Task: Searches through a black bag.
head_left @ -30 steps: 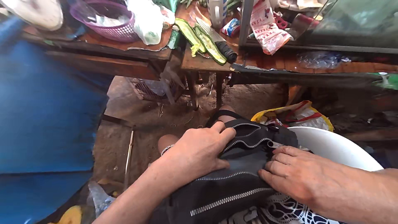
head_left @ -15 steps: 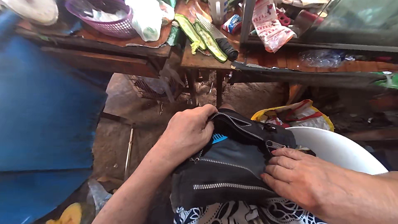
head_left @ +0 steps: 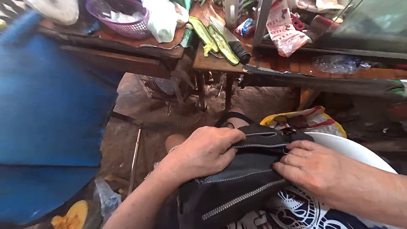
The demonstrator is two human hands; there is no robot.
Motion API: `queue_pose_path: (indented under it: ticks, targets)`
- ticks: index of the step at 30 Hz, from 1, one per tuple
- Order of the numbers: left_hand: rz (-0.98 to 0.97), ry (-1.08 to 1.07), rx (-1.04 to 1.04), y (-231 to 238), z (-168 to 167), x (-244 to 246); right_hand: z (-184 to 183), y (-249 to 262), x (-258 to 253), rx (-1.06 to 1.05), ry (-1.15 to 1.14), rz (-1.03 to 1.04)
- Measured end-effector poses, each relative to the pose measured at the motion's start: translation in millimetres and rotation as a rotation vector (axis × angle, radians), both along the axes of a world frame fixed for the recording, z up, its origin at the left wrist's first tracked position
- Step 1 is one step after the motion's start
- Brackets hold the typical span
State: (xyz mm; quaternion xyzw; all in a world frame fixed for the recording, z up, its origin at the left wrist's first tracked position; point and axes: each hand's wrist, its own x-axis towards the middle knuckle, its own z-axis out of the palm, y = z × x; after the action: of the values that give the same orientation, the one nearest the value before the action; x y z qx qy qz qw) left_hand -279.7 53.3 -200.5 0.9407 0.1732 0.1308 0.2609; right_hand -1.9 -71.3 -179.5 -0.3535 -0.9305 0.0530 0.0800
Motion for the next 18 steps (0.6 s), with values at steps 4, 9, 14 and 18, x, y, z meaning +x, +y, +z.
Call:
queue_pose_path:
  ticks: [4,9,14,18]
  targets:
    - [-0.089,-0.041,-0.052,-6.3,-2.0,3.2,1.0,14.5,3.2,0.048,0.148,-0.137]
    - [-0.179,-0.121,-0.198,4.5,-3.4,6.2,6.1,25.6,7.3,-0.098,0.323,-0.223]
    - [-0.213,-0.097,-0.283,13.7,-3.9,14.2,-0.2,33.9,11.0,-0.16,0.307,-0.25]
    - [-0.175,-0.022,-0.331,19.2,7.5,11.4,0.7,36.8,10.5,-0.138,0.268,-0.306]
